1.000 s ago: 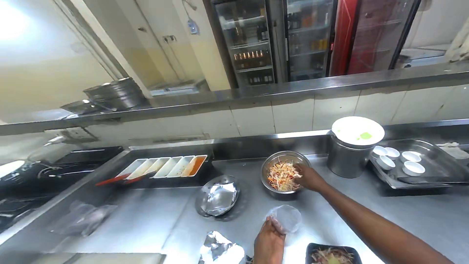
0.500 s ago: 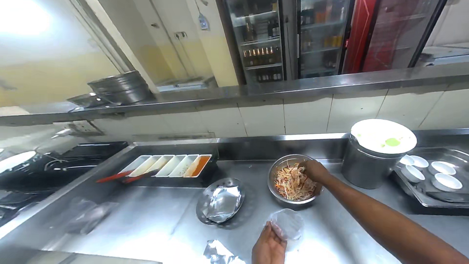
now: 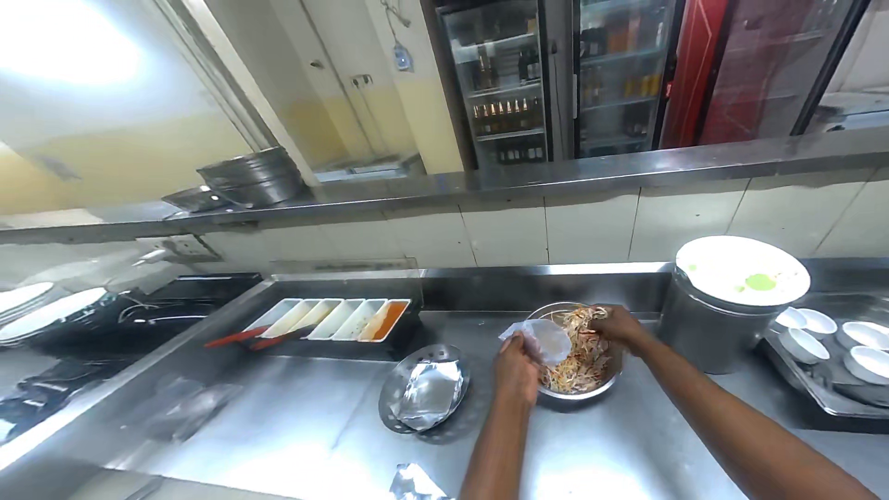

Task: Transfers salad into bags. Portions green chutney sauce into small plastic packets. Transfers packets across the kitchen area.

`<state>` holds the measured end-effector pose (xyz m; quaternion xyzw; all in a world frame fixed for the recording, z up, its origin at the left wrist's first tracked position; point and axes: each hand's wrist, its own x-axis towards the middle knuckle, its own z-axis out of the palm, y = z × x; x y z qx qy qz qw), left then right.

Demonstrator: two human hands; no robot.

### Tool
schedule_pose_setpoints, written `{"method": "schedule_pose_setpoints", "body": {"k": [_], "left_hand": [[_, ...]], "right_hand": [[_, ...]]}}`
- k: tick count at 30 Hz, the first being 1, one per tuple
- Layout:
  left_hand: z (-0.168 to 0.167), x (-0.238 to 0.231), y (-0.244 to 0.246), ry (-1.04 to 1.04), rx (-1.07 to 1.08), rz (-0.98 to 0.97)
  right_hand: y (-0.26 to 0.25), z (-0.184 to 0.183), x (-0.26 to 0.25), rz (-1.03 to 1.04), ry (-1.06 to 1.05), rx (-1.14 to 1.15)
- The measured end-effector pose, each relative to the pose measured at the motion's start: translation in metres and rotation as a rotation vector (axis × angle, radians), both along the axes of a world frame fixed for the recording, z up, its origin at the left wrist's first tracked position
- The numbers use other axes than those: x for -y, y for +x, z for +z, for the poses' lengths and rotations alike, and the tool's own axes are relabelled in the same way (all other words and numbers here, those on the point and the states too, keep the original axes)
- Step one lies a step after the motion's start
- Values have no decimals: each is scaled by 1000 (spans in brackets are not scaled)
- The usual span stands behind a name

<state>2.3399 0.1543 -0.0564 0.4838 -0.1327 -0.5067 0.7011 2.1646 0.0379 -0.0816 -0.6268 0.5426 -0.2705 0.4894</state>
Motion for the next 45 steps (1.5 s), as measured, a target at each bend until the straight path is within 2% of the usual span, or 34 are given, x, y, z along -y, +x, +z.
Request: {"method": "schedule_pose_setpoints", "body": {"k": [3,6,9,12,14,18,21,23,28,30,35,38,40,43,45], "left_hand": [[-15,24,-15,20,50,-37],[-29,39,-30,44,35,-59],[-30,43,-41,44,-14,-71],[-28,43,-48,30,-57,-46],[-28,42,-49,13,-65,-59],[-28,37,-56,8,-65,-112],[-35,33,-61,-20,-10,-152],[-38,30,-62,-1,108,-185],[-51,39,-51,251,397,-154],[-52,42,-47,286,419,-154],[-27,36,-47,109,-12,-157],[-26,29,-46,103,-45,-231],[-32,24,-47,94,-39,-274],[-41,23,-49,106,-78,-237],[-41,22,-48,100,-143,-189]], "right_hand": [[-5,21,-7,-42,15,195],[-3,29,-18,-64,119,372],[6,11,-24,-84,205,425],[14,-12,-30,-67,207,401],[14,-21,-30,6,108,282],[15,-8,-29,284,-185,-339],[19,3,-22,437,-269,-604],[18,9,-15,476,-229,-630],[8,20,-7,473,84,-252],[8,21,-10,519,65,-241],[23,21,-24,668,-219,-745],[29,22,-31,653,-181,-870],[29,24,-25,590,-125,-794],[20,23,-12,435,55,-421],[21,25,-11,356,137,-265]]}}
